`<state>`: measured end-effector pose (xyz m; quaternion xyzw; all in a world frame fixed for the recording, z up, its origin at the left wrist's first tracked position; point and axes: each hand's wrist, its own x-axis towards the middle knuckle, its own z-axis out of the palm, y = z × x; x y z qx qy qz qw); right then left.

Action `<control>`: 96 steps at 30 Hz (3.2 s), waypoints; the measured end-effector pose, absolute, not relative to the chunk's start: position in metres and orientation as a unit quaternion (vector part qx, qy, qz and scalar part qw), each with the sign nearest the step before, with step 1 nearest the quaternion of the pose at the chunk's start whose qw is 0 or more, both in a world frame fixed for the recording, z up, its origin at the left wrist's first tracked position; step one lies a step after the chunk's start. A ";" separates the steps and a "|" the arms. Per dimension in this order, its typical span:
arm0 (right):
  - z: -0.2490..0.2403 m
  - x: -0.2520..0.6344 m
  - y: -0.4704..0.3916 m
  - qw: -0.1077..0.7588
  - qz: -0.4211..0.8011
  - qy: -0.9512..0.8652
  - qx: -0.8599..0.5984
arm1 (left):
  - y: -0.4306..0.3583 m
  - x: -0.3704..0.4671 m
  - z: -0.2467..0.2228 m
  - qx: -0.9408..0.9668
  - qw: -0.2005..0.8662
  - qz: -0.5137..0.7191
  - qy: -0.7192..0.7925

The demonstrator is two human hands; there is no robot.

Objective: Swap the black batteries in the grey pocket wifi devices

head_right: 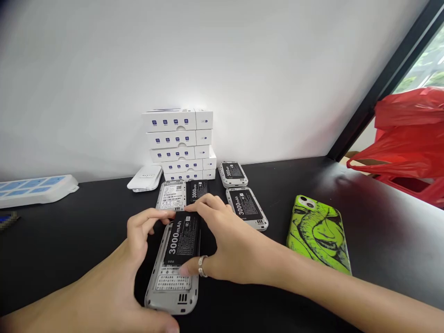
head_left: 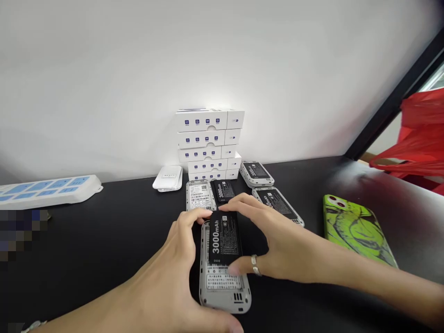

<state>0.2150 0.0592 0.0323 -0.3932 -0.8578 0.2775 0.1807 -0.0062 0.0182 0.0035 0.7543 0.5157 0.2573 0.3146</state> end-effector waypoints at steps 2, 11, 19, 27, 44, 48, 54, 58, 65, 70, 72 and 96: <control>0.030 0.213 0.058 0.176 0.321 -0.846 -0.388 | 0.018 -0.006 0.003 0.752 0.320 0.259 0.516; 0.040 0.217 0.048 0.110 0.362 -0.859 -0.344 | 0.019 -0.006 0.001 0.761 0.304 0.247 0.517; 0.039 0.212 0.047 0.034 0.278 -0.893 -0.353 | 0.025 -0.011 -0.004 0.794 0.279 0.244 0.482; 0.045 0.216 0.044 0.119 0.248 -0.918 -0.285 | 0.022 -0.016 -0.004 0.795 0.302 0.277 0.448; 0.056 0.332 0.096 0.052 0.130 -0.877 -0.459 | 0.069 -0.024 0.022 0.792 0.143 0.242 0.542; 0.055 0.336 0.099 0.045 0.113 -0.882 -0.456 | 0.087 -0.037 0.020 0.805 0.143 0.213 0.535; 0.062 0.314 0.104 0.116 0.067 -0.902 -0.410 | 0.082 -0.039 0.013 0.808 0.162 0.224 0.520; 0.069 0.272 0.117 0.092 0.062 -0.926 -0.362 | 0.067 -0.033 0.015 0.826 0.187 0.239 0.474; 0.074 0.219 0.146 -0.016 0.077 -0.921 -0.382 | 0.050 -0.024 0.016 0.822 0.262 0.252 0.439; 0.068 0.214 0.151 -0.008 0.100 -0.921 -0.376 | 0.050 -0.025 0.011 0.812 0.265 0.257 0.451; 0.065 0.213 0.150 -0.005 0.106 -0.919 -0.379 | 0.050 -0.025 0.010 0.811 0.265 0.258 0.452; 0.065 0.205 0.083 0.051 0.204 -0.917 -0.339 | 0.052 -0.029 0.008 0.806 0.304 0.248 0.444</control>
